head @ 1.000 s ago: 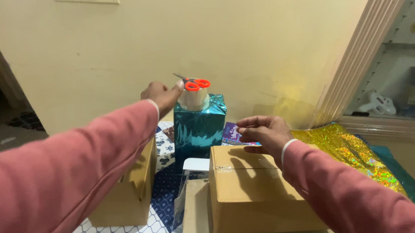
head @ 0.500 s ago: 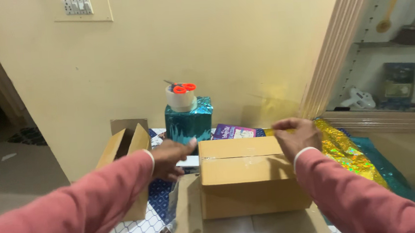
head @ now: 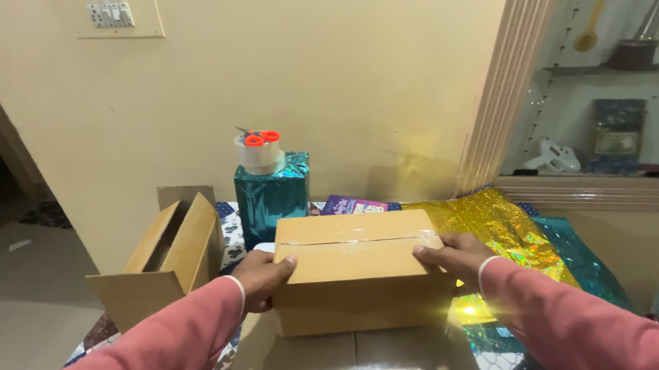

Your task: The person wraps a cardboard box with gold metallic wrapping paper. They fold the paper around the box, smooth the edges, and secure the seams with clear adhesive tape using scissors to cut the tape.

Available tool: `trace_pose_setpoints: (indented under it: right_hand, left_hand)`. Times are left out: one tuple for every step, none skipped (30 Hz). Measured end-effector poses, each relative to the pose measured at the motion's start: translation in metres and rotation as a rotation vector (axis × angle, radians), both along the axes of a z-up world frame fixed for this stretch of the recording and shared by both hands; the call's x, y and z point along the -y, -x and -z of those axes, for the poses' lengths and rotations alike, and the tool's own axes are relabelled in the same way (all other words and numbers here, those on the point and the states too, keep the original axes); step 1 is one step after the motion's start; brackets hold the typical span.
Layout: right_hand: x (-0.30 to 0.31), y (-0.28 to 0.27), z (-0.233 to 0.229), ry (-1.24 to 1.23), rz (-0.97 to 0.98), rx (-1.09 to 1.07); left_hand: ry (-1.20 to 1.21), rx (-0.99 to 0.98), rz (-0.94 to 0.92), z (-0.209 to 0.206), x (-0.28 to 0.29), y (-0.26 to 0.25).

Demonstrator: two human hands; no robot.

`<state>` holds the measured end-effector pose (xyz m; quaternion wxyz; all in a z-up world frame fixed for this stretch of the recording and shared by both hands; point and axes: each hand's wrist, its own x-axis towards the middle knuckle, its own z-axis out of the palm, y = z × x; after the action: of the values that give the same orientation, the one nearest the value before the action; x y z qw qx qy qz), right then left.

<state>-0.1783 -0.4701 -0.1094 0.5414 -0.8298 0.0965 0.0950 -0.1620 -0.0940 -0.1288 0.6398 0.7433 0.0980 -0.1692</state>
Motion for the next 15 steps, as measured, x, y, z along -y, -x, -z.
trace_pose_setpoints:
  right_hand:
    - [-0.003, 0.009, -0.01, -0.009, -0.003, 0.002]
    - [-0.008, 0.016, -0.02, -0.016, -0.012, 0.005]
    - [-0.013, 0.023, -0.028, -0.024, -0.02, 0.009]
    - [-0.019, 0.029, -0.033, -0.008, -0.008, 0.022]
    - [-0.024, 0.034, -0.038, 0.009, 0.005, 0.034]
    - [-0.028, 0.039, -0.041, 0.023, 0.022, 0.046]
    - [-0.031, 0.043, -0.042, 0.045, 0.032, 0.079]
    - [-0.034, 0.047, -0.043, 0.068, 0.04, 0.114]
    - [-0.036, 0.05, -0.042, 0.092, 0.049, 0.148]
    - [-0.04, 0.053, -0.041, 0.115, 0.049, 0.172]
    - [-0.043, 0.056, -0.038, 0.138, 0.048, 0.196]
    - [-0.045, 0.057, -0.037, 0.162, 0.05, 0.221]
    - [-0.047, 0.058, -0.034, 0.233, 0.028, 0.277]
    - [-0.05, 0.058, -0.031, 0.304, 0.007, 0.335]
    - [-0.052, 0.059, -0.027, 0.375, -0.015, 0.393]
  left_hand:
    - [-0.041, 0.02, -0.017, -0.003, 0.002, 0.003]
    - [-0.081, 0.042, -0.039, -0.008, 0.003, 0.007]
    - [-0.122, 0.064, -0.061, -0.013, 0.003, 0.012]
    - [-0.216, 0.098, -0.092, -0.018, 0.002, 0.02]
    - [-0.31, 0.131, -0.122, -0.024, -0.002, 0.027]
    - [-0.407, 0.164, -0.148, -0.028, -0.003, 0.034]
    - [-0.447, 0.205, -0.177, -0.032, -0.002, 0.038]
    - [-0.486, 0.248, -0.207, -0.035, -0.003, 0.041]
    - [-0.526, 0.291, -0.237, -0.036, -0.004, 0.043]
    - [-0.543, 0.302, -0.247, -0.035, -0.006, 0.045]
    - [-0.56, 0.314, -0.256, -0.034, -0.009, 0.047]
    - [-0.576, 0.327, -0.263, -0.032, -0.012, 0.048]
    - [-0.529, 0.307, -0.193, -0.029, -0.015, 0.049]
    - [-0.481, 0.29, -0.123, -0.024, -0.018, 0.051]
    - [-0.433, 0.272, -0.054, -0.021, -0.02, 0.052]
